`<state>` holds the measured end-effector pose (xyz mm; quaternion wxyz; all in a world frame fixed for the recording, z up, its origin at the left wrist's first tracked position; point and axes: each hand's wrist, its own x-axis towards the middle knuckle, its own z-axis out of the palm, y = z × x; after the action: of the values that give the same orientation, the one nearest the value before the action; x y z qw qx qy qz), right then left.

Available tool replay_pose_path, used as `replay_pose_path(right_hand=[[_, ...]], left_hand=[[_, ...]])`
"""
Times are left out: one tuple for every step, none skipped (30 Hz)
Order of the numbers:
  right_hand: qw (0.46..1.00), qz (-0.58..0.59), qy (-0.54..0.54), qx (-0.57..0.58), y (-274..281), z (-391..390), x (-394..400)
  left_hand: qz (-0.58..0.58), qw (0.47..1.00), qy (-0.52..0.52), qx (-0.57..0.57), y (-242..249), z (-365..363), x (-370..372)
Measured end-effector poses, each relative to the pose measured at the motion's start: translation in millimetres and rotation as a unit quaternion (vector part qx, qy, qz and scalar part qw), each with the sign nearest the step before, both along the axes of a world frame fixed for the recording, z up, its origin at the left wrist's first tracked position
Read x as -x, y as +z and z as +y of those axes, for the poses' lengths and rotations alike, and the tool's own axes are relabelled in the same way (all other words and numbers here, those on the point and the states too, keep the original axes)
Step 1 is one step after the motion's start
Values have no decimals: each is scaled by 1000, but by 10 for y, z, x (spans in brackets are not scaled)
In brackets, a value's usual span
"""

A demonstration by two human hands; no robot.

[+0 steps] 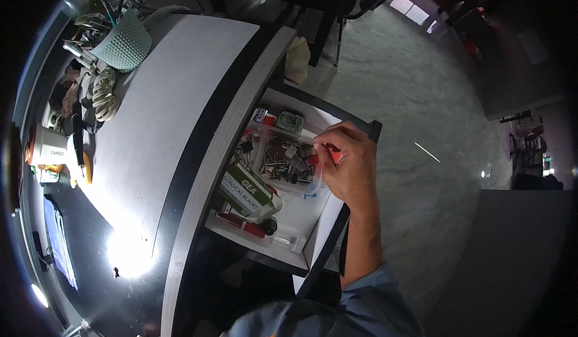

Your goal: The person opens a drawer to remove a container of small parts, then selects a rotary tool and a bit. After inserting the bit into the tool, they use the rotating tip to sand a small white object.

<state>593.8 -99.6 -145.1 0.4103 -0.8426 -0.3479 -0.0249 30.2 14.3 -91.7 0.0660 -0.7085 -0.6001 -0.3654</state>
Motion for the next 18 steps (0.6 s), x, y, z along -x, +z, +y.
replay_pose_path(right_hand=[[1000, -11, 3, 9, -9, -6, -1], [1000, -15, 6, 13, -15, -7, -5], [1000, -19, 9, 17, -20, -7, -9], [999, -22, 12, 21, -25, -7, -6], [999, -19, 16, 22, -26, -7, 0], [999, -17, 19, 22, -24, -2, 2], [999, -14, 23, 22, -22, 3, 4], [999, -10, 33, 31, -19, 8, 9], [998, -6, 43, 38, -17, 16, 20], [998, -3, 51, 48, -13, 15, 22], [997, -1, 54, 60, -18, 11, 21], [996, 0, 56, 72, -29, 7, 18], [995, 0, 58, 85, -35, 4, 19], [994, 3, 56, 90, -37, 5, 26], [994, 6, 53, 95, -38, 5, 37], [994, 9, 51, 100, -37, 4, 44], [993, 6, 52, 107, -29, 4, 50], [992, 3, 53, 114, -16, 7, 54]], left_hand=[[0, 1000, 2, -1, 10, 0, -13], [0, 1000, 3, -2, 14, 3, -31], [-1, 1000, 5, -3, 22, 4, -66], [0, 1000, 8, -4, 37, 1, -94], [1, 1000, 11, -5, 59, -6, -117], [2, 1000, 14, -7, 32, -16, -163], [3, 1000, 17, -9, 17, -29, -197], [4, 1000, 20, -12, 11, -35, -219], [5, 1000, 23, -15, 28, -42, -221], [6, 1000, 24, -17, 41, -24, -167], [6, 999, 26, -19, 65, 0, -105], [5, 999, 28, -20, 64, -5, -107], [4, 999, 29, -21, 62, -10, -108], [3, 999, 30, -22, 55, -13, -111], [2, 999, 31, -22, 61, -15, -126], [1, 999, 33, -22, 68, -18, -139], [1, 999, 34, -23, 79, -18, -149], [1, 999, 35, -23, 74, -13, -136]])
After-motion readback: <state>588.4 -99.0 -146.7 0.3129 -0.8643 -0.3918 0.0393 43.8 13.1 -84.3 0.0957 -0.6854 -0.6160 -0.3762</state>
